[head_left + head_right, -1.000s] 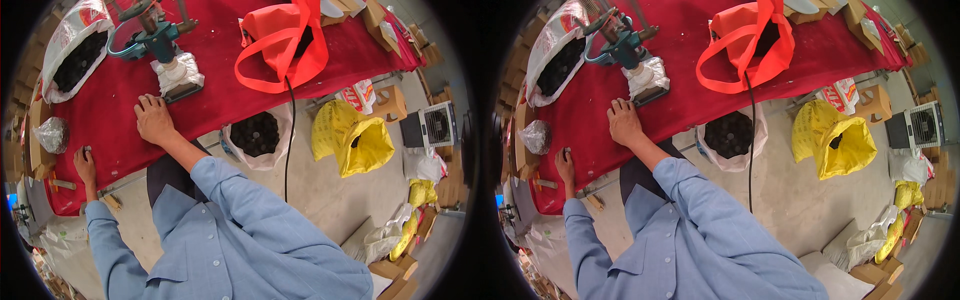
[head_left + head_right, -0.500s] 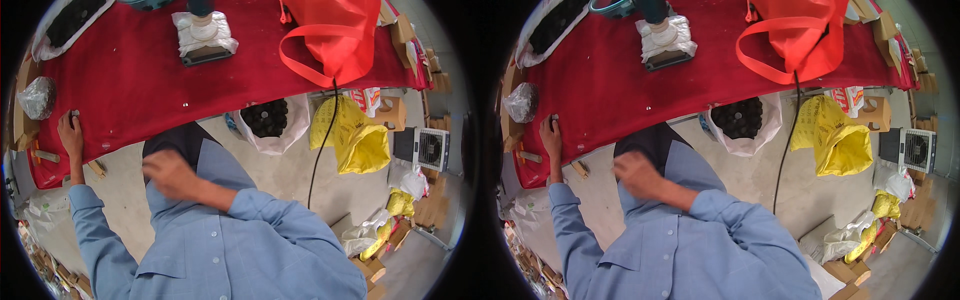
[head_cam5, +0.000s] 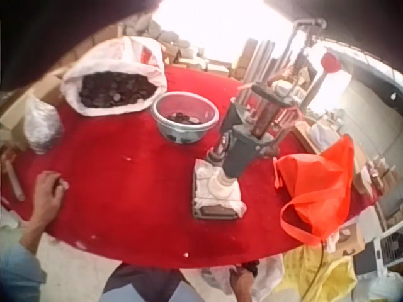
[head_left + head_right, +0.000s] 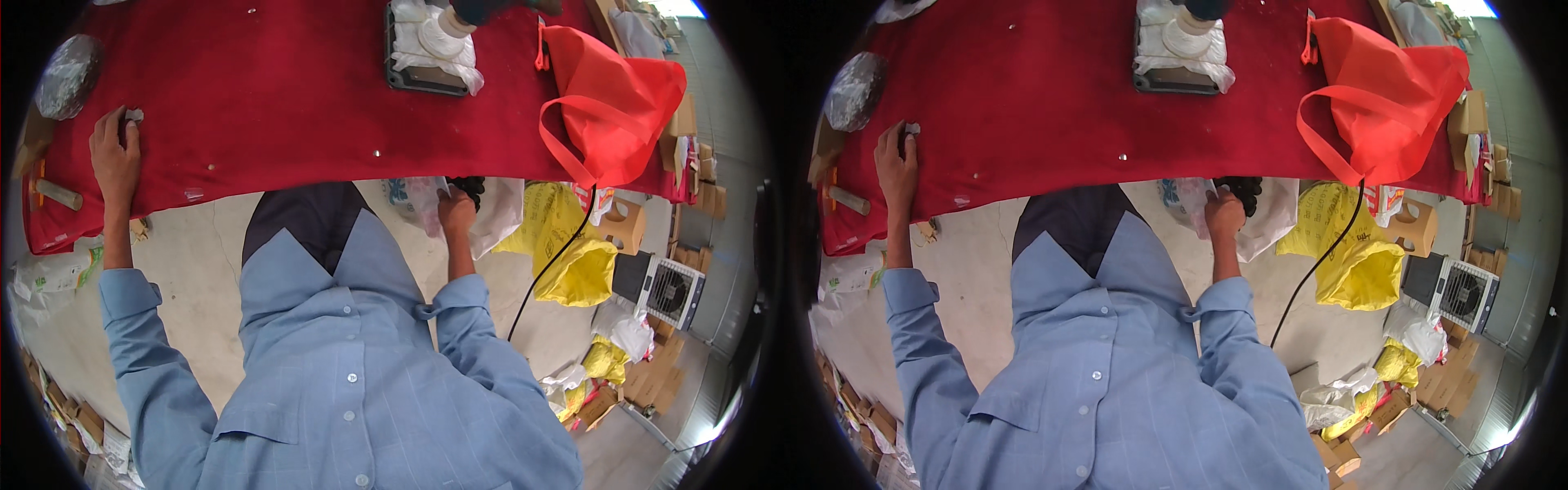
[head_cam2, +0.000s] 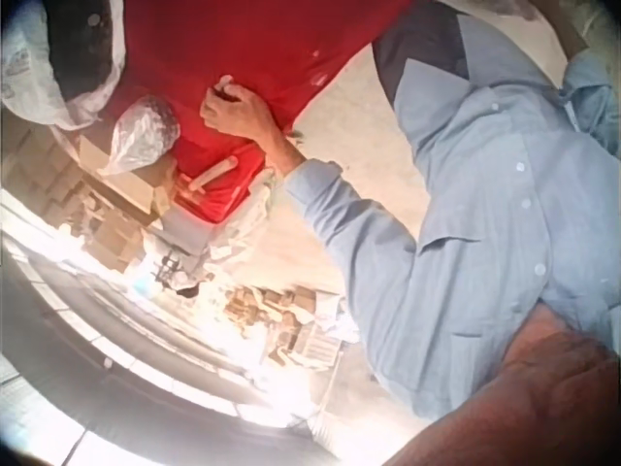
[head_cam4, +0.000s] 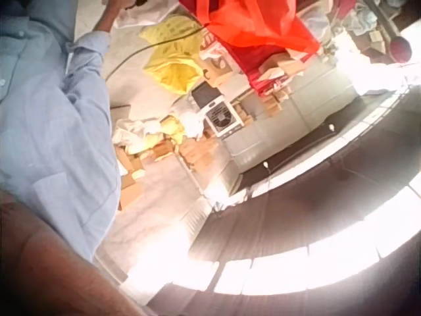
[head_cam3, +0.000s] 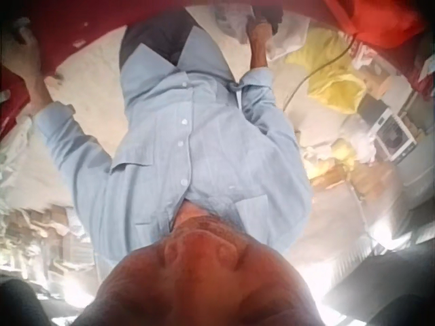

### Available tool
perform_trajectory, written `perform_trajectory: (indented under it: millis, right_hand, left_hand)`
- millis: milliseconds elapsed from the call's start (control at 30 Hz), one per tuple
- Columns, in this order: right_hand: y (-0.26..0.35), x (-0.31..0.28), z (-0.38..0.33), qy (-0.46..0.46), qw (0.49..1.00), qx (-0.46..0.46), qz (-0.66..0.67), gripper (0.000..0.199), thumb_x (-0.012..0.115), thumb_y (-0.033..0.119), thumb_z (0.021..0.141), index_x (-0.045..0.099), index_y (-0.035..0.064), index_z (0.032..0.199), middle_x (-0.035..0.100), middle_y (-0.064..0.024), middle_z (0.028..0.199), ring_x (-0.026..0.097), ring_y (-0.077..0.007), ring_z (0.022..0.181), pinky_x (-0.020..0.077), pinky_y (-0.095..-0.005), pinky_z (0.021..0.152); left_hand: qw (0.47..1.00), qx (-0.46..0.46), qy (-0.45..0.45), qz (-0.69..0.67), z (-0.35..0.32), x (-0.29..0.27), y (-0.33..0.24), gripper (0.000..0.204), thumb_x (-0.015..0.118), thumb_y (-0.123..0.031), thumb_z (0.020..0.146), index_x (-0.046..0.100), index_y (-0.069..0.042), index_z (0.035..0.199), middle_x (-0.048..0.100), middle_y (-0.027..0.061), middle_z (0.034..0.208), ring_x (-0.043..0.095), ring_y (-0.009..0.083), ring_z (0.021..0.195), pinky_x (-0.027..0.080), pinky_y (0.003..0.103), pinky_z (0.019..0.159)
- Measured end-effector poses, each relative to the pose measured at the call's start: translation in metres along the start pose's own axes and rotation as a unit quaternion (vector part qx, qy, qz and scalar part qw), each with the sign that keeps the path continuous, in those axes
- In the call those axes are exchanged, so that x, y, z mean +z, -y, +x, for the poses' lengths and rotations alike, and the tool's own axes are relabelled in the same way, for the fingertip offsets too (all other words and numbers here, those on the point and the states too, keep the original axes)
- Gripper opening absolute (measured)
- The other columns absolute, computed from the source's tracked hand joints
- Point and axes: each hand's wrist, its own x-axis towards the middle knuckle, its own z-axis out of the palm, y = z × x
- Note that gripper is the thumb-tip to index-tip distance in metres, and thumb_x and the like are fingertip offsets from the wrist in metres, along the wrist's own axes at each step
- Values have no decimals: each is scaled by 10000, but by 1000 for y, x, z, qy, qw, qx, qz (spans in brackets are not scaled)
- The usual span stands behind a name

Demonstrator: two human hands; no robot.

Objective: The person uses a manual press to assemble small metal rings onto black circular magnets. They retrieve a bag of metal rings from a cardboard box and arrange the magnets on the table. Finally, they place the metal rings onto the magnets by hand.

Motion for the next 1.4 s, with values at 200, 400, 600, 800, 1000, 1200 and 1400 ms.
perform_trajectory:
  millis: [200,400,600,800,1000,1200,1400]
  right_hand:
    - [24,0,-15,-21,998,-42,-35,196,752,302,870,773,109,901,752,-188,867,740,-407,846,581,-521,721]
    - [54,1,-34,41,986,-162,-4,309,761,231,848,753,76,1115,753,-193,1024,724,-413,953,582,-505,837]
    - [78,0,-37,50,993,-94,45,471,789,297,847,687,67,1245,753,-188,1046,726,-412,982,577,-505,852]
    - [89,-6,7,103,993,-4,65,527,772,532,849,732,130,1187,755,-211,1073,721,-423,1029,571,-540,846]
    - [89,9,6,55,993,-88,56,357,641,167,863,733,166,1209,727,-260,1106,688,-481,1039,562,-570,852]
    - [131,-103,-41,352,891,-288,-14,353,639,266,927,721,48,1193,737,-241,1106,707,-445,1027,569,-505,890]
    - [268,-232,-42,452,756,-395,260,394,652,279,1024,683,-19,1280,746,-147,1175,719,-243,1089,569,-383,937]
  left_hand:
    - [1000,-5,-2,7,2,-2,-1,356,619,-214,1008,671,-75,1332,651,140,1361,602,352,1251,454,458,1092]
    - [999,-21,13,-22,2,-7,-9,364,608,-200,1023,648,-47,1352,631,163,1380,581,373,1283,448,477,1103]
    - [999,-32,3,-35,1,-12,-18,354,622,-167,1006,653,-36,1333,634,171,1371,574,383,1283,447,476,1103]
    - [997,-47,-10,-56,2,-16,-25,362,654,-138,959,653,-34,1307,636,171,1347,586,384,1251,462,488,1080]
    - [995,-54,-37,-70,0,-16,-27,365,678,-142,923,656,-46,1275,630,143,1330,581,370,1235,483,495,1012]
    - [993,-87,-32,-75,-1,-27,-36,399,695,-139,897,637,-48,1281,612,131,1332,557,353,1259,460,498,1010]
    - [966,-118,-12,-230,25,-37,-37,421,704,-95,881,622,-2,1284,600,209,1321,563,391,1268,464,501,1061]
